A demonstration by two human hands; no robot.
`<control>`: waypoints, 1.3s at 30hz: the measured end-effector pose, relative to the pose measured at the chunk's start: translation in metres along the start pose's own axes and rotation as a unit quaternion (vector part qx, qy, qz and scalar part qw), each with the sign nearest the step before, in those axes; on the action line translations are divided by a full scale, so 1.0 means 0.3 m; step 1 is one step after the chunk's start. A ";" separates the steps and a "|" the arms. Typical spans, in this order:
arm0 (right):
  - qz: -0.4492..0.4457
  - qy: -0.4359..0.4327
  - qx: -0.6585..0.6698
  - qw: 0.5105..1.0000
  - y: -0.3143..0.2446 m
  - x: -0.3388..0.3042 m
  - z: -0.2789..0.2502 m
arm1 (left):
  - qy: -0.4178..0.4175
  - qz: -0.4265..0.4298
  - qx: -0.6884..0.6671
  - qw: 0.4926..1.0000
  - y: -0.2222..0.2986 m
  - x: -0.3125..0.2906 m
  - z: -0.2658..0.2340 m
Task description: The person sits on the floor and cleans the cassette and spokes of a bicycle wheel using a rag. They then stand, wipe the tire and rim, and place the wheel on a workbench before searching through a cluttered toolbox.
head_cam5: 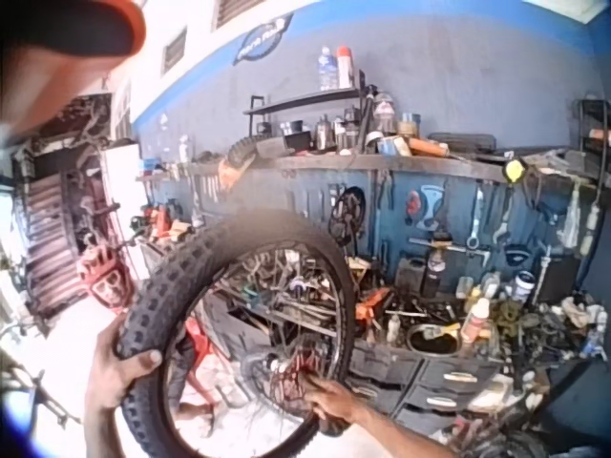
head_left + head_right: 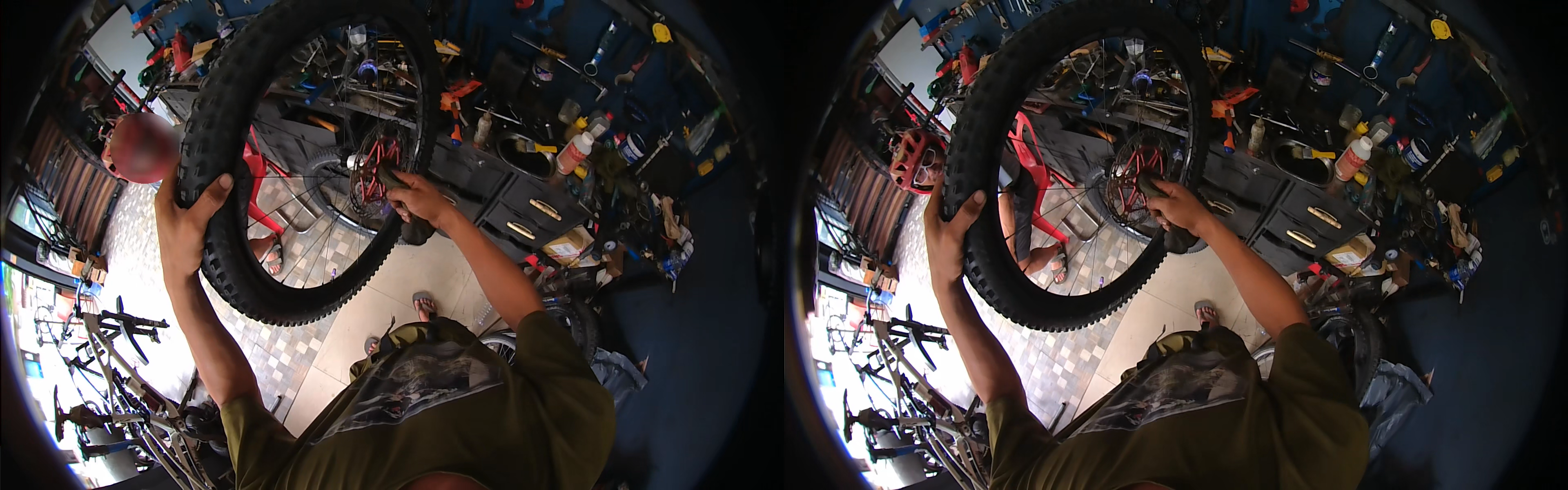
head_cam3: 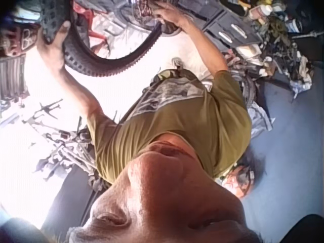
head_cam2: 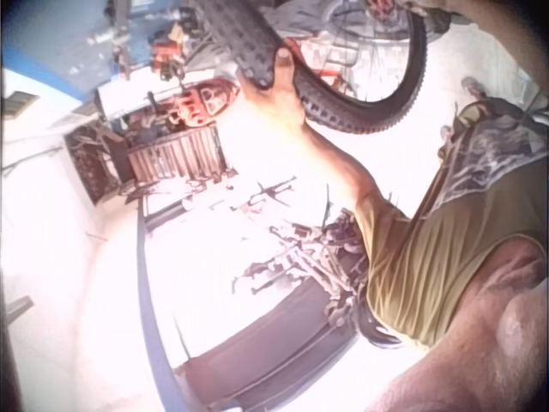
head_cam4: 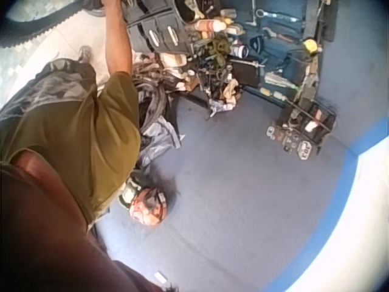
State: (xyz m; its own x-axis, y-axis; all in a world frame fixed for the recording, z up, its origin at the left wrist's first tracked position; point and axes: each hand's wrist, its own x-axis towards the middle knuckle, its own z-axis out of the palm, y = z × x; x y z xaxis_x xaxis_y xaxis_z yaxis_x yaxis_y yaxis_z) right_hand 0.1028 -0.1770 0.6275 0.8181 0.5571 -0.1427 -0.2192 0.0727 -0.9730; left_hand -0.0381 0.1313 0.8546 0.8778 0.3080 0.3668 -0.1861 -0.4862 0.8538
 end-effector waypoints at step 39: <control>0.227 0.052 -0.414 0.880 0.810 -0.212 -0.149 | -0.246 -0.068 0.186 0.949 -0.131 -0.103 -0.025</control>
State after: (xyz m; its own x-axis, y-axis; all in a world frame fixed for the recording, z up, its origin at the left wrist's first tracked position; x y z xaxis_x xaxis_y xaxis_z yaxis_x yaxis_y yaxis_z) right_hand 0.0213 -0.2317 0.3920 0.8001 0.2910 -0.5245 -0.1087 -0.7897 -0.6038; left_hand -0.0611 0.1470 0.8124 0.9994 0.0139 -0.0330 0.0322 -0.7528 0.6574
